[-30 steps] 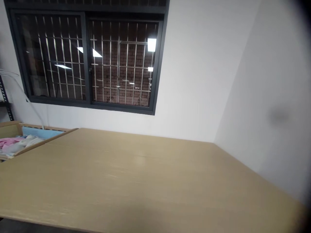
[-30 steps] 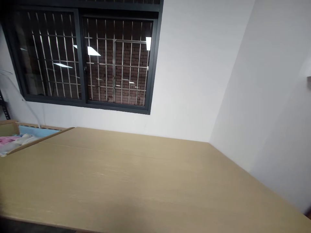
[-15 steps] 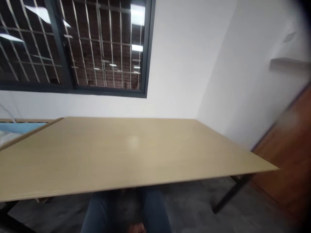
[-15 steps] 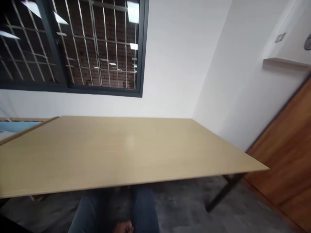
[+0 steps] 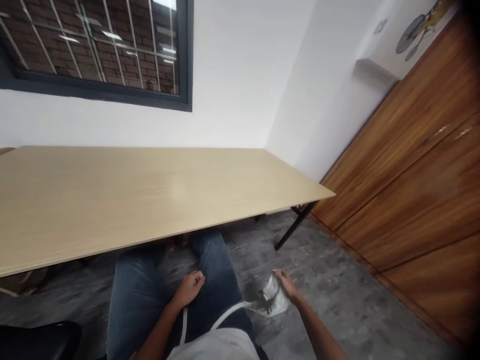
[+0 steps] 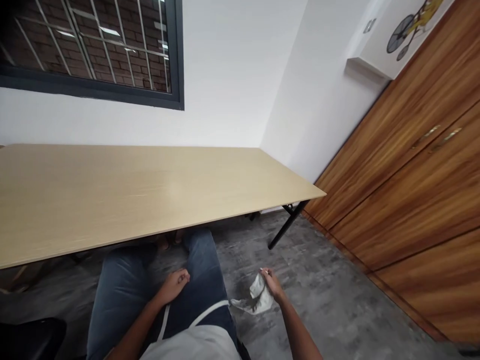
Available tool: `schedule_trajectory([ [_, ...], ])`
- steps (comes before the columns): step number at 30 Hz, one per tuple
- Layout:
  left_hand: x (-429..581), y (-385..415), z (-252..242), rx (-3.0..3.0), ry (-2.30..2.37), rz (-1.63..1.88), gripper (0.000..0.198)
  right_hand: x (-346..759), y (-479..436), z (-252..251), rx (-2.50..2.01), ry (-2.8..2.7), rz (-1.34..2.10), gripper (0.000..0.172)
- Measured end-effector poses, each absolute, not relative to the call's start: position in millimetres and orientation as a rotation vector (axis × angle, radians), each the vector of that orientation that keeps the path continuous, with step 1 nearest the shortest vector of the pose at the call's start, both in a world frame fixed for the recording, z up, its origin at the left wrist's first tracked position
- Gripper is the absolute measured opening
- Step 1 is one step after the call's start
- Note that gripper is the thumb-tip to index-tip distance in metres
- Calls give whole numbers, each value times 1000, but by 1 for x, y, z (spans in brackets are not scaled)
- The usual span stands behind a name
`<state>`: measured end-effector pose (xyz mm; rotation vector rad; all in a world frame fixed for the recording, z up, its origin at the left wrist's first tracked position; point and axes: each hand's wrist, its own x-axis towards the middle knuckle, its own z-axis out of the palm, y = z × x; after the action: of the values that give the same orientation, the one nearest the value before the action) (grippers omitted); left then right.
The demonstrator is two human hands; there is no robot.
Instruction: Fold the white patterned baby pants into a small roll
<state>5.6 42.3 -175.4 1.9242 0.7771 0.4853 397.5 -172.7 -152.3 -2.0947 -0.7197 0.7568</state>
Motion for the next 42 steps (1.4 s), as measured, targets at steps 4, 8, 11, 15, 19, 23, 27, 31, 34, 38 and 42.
schedule_trajectory([
  [4,20,35,-154,1932,739,539,34,389,-175,-107,-1997,-699,945,73],
  [8,65,15,-108,1886,560,571,29,363,-168,-47,-1873,-964,995,64],
  [11,106,-2,-72,1868,408,547,50,337,-157,-7,-1800,-1155,961,55],
  [15,138,-11,-29,1822,290,571,51,310,-144,35,-1695,-1363,865,40],
  [19,131,2,3,1772,328,638,23,294,-135,62,-1652,-1404,786,34],
  [23,100,17,29,1709,294,599,34,274,-118,76,-1549,-1396,782,36],
  [27,70,27,56,1663,224,560,25,245,-90,90,-1497,-1442,662,22],
  [31,47,37,72,1837,395,705,44,220,-64,119,-1388,-1425,645,19],
  [34,32,48,77,2040,632,842,34,207,-51,148,-1299,-1403,609,24],
  [38,0,63,86,2017,690,837,17,201,-44,183,-1145,-1442,569,22],
  [42,-47,83,104,1870,719,934,31,202,-36,204,-1109,-1488,442,19],
])
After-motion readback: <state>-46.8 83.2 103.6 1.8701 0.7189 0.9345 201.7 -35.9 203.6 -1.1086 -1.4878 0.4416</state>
